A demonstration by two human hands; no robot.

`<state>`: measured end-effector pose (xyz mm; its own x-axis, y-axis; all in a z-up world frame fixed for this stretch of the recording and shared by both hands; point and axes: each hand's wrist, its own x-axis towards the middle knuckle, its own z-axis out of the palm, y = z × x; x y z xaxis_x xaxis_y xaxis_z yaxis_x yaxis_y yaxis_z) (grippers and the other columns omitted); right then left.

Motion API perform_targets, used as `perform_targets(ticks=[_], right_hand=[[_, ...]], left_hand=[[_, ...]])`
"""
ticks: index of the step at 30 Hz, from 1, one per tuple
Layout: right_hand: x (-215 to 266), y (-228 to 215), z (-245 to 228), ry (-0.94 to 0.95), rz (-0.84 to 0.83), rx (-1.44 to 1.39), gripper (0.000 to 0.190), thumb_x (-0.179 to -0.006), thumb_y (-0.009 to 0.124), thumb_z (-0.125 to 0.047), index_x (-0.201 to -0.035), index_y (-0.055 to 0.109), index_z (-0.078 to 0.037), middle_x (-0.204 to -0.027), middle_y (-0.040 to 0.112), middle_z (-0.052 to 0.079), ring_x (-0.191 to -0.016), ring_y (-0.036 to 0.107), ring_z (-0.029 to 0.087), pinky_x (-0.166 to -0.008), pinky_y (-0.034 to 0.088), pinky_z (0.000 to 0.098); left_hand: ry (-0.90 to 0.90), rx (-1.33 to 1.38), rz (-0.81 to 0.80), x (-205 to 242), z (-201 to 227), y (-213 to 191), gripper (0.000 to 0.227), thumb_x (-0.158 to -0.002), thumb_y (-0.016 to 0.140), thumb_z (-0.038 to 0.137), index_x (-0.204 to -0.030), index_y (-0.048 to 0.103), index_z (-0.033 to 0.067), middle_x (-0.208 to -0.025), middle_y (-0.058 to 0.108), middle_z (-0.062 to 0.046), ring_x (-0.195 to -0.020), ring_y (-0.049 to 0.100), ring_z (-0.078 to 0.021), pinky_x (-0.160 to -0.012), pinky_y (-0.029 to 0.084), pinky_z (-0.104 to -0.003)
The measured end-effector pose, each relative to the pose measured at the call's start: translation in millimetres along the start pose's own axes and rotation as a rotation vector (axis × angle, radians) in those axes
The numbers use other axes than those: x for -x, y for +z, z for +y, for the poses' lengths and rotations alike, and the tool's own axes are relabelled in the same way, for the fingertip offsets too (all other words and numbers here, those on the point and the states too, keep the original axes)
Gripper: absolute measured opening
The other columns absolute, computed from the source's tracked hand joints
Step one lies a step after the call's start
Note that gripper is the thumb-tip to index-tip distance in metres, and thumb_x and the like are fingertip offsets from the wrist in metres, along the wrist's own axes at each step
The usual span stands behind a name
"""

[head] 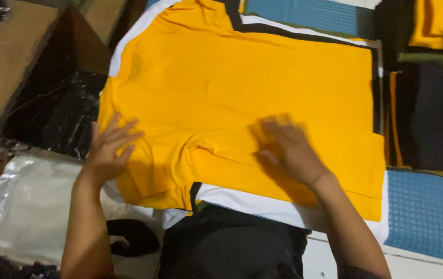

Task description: Folding and stacking t-shirts on a flat surface in a stockroom.

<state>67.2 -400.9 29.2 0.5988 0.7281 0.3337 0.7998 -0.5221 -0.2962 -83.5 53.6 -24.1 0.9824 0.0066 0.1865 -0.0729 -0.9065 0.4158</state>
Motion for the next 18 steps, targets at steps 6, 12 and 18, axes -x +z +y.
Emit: perform_targets(ticks=[6, 12, 18], right_hand=[[-59, 82, -82, -0.466, 0.06, -0.127, 0.048, -0.094, 0.066, -0.019, -0.141, 0.061, -0.023, -0.146, 0.057, 0.01, -0.132, 0.056, 0.042, -0.101, 0.05, 0.0559], [-70, 122, -81, -0.656, 0.206, -0.079, 0.007, -0.092, 0.068, -0.017, -0.098, 0.072, -0.016, -0.102, 0.072, 0.004, -0.11, 0.07, 0.027, -0.096, 0.054, 0.0428], [-87, 94, -71, -0.31, 0.059, -0.544, 0.012, -0.095, 0.06, -0.014, -0.097, 0.072, -0.01, -0.08, 0.07, 0.008, -0.085, 0.072, 0.032, -0.079, 0.06, 0.0409]], left_hand=[[-0.039, 0.22, -0.154, 33, 35, -15, 0.048, -0.073, 0.076, 0.013, -0.12, 0.075, 0.0266, -0.158, 0.051, 0.007, -0.158, 0.02, -0.0335, -0.119, -0.006, -0.072], [-0.072, 0.158, 0.0, 37, 37, -8, 0.025, -0.091, 0.06, 0.006, -0.094, 0.081, 0.0186, -0.137, 0.069, 0.009, -0.15, 0.043, -0.0226, -0.128, 0.006, -0.059], [-0.083, 0.481, 0.121, 2, 7, -29, 0.007, -0.083, 0.077, 0.018, -0.09, 0.077, 0.017, -0.083, 0.072, -0.003, -0.086, 0.07, -0.0272, -0.094, 0.047, -0.045]])
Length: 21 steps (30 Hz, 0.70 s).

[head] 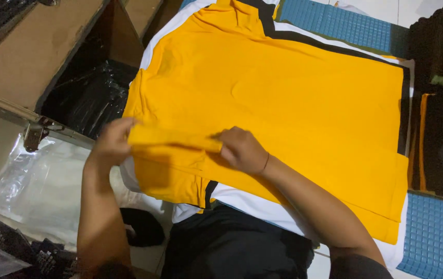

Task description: Folding and stacking t-shirts on a flat surface in a stockroom.

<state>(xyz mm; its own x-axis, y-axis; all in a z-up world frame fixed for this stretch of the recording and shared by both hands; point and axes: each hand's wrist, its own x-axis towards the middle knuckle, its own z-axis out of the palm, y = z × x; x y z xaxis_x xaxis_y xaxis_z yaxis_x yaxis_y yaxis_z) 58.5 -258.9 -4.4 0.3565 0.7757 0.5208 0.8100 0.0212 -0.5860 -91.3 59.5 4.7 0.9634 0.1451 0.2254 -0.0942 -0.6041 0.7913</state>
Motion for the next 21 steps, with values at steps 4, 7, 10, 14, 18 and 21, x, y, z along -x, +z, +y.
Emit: perform_targets(ticks=[4, 7, 10, 14, 18, 21], right_hand=[[-5, 12, 57, 0.458, 0.137, -0.159, 0.02, -0.103, 0.058, -0.019, -0.117, 0.071, -0.014, -0.091, 0.076, 0.009, -0.09, 0.075, 0.026, -0.08, 0.06, 0.0395], [-17, 1, 42, 0.752, -0.022, -0.107, 0.061, -0.1, 0.062, -0.033, -0.148, 0.043, -0.001, -0.106, 0.074, 0.024, -0.102, 0.074, 0.038, -0.084, 0.062, 0.0478], [-20, -12, 15, 0.74, -0.07, -0.1, 0.082, -0.097, 0.065, -0.024, -0.161, 0.019, -0.001, -0.11, 0.072, 0.03, -0.106, 0.072, 0.046, -0.088, 0.06, 0.0548], [-17, -14, 6, 0.741, -0.106, -0.035, 0.086, -0.094, 0.07, -0.014, -0.162, 0.019, -0.002, -0.11, 0.072, 0.032, -0.108, 0.07, 0.049, -0.094, 0.058, 0.0556], [-11, -11, 7, 0.76, -0.141, 0.013, 0.089, -0.09, 0.078, -0.018, -0.162, 0.025, -0.007, -0.108, 0.074, 0.024, -0.106, 0.072, 0.042, -0.1, 0.054, 0.0522], [-10, -19, 5, 0.784, -0.182, 0.11, 0.09, -0.088, 0.081, -0.025, -0.16, 0.03, -0.009, -0.116, 0.072, 0.026, -0.111, 0.071, 0.042, -0.105, 0.051, 0.053]], left_hand=[[-0.198, -0.099, 0.24, -59, -37, 18, 0.018, -0.11, 0.056, 0.016, -0.107, 0.072, 0.0099, -0.077, 0.059, -0.011, -0.075, 0.059, -0.0249, -0.072, 0.045, -0.04], [-0.358, -0.044, 0.252, -86, -58, 33, 0.037, -0.112, 0.055, 0.046, -0.112, 0.074, 0.0147, -0.088, 0.071, -0.008, -0.081, 0.067, -0.0238, -0.071, 0.048, -0.039], [-0.472, -0.171, 0.145, -85, -30, 36, 0.038, -0.1, 0.072, 0.045, -0.126, 0.068, 0.018, -0.088, 0.073, -0.001, -0.073, 0.07, -0.0196, -0.061, 0.05, -0.035], [-0.397, -0.16, 0.17, -68, 27, 36, 0.032, -0.102, 0.066, 0.016, -0.13, 0.06, 0.0018, -0.099, 0.07, -0.021, -0.088, 0.068, -0.0385, -0.069, 0.051, -0.045], [-0.405, -0.225, 0.18, -60, 35, 34, 0.034, -0.103, 0.066, 0.011, -0.132, 0.055, -0.0026, -0.103, 0.069, -0.027, -0.094, 0.067, -0.0459, -0.072, 0.052, -0.051], [-0.457, -0.349, 0.101, -58, 16, 30, 0.032, -0.101, 0.07, 0.02, -0.128, 0.063, 0.0047, -0.111, 0.071, -0.023, -0.104, 0.068, -0.0443, -0.077, 0.054, -0.052]])
